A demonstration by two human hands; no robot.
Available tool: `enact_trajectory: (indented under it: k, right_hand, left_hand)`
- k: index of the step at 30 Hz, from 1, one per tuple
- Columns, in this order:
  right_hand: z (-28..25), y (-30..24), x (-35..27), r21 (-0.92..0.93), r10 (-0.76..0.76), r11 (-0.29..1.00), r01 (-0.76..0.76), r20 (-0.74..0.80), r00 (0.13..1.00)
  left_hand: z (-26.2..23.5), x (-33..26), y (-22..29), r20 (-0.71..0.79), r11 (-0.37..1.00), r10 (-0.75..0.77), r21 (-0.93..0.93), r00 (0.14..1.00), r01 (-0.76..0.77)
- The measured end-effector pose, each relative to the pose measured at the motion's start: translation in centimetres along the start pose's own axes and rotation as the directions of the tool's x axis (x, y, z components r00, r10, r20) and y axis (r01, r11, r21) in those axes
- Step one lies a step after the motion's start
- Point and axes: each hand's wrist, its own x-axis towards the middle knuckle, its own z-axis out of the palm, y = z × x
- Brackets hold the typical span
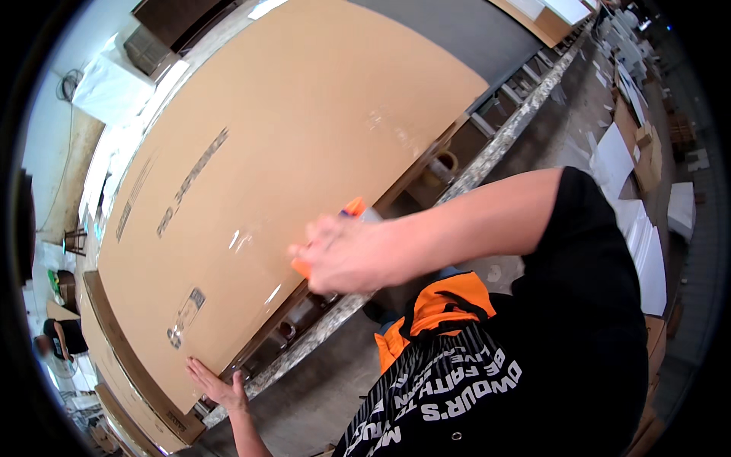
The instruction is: The person places large white furniture panels into cardboard boxes on a conveyor belt, folds the box flaps over them, and seals the boxes using a tape dispenser.
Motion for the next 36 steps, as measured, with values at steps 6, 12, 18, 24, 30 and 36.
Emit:
enact_trajectory:
  k: [6, 12, 18, 24, 30, 36]
  right_hand:
    - [-1.7, 11.6, -16.7, -0.147, 0.303, 0.947, -0.285, 0.114, 0.946]
    - [-0.2, 17.6, -23.6, -0.164, 0.287, 0.945, -0.283, -0.001, 0.958]
    - [2.3, 17.7, -23.3, -0.167, 0.219, 0.959, -0.229, -0.075, 0.973]
    - [-0.4, 12.2, -16.3, -0.370, 0.271, 0.919, -0.137, 0.338, 0.901]
    - [6.1, 7.5, -18.5, -0.600, 0.197, 0.754, 0.269, 0.597, 0.778]
    - [-1.8, 6.7, -22.6, 0.018, 0.306, 0.934, -0.358, 0.482, 0.821]
  left_hand:
    - [0.8, 11.7, 21.0, 0.114, 0.882, 0.445, -0.229, 0.888, -0.413]
    - [0.9, 24.0, 44.9, 0.199, 0.784, 0.607, -0.305, 0.769, -0.540]
    - [1.3, 24.6, 49.6, 0.198, 0.835, 0.536, -0.267, 0.821, -0.481]
    - [2.5, 24.9, 51.5, 0.177, 0.856, 0.510, -0.012, 0.842, -0.516]
    - [3.1, 24.5, 50.2, 0.067, 0.898, 0.408, -0.210, 0.911, -0.387]
    - [2.5, 23.5, 48.0, 0.148, 0.899, 0.373, -0.301, 0.916, -0.318]
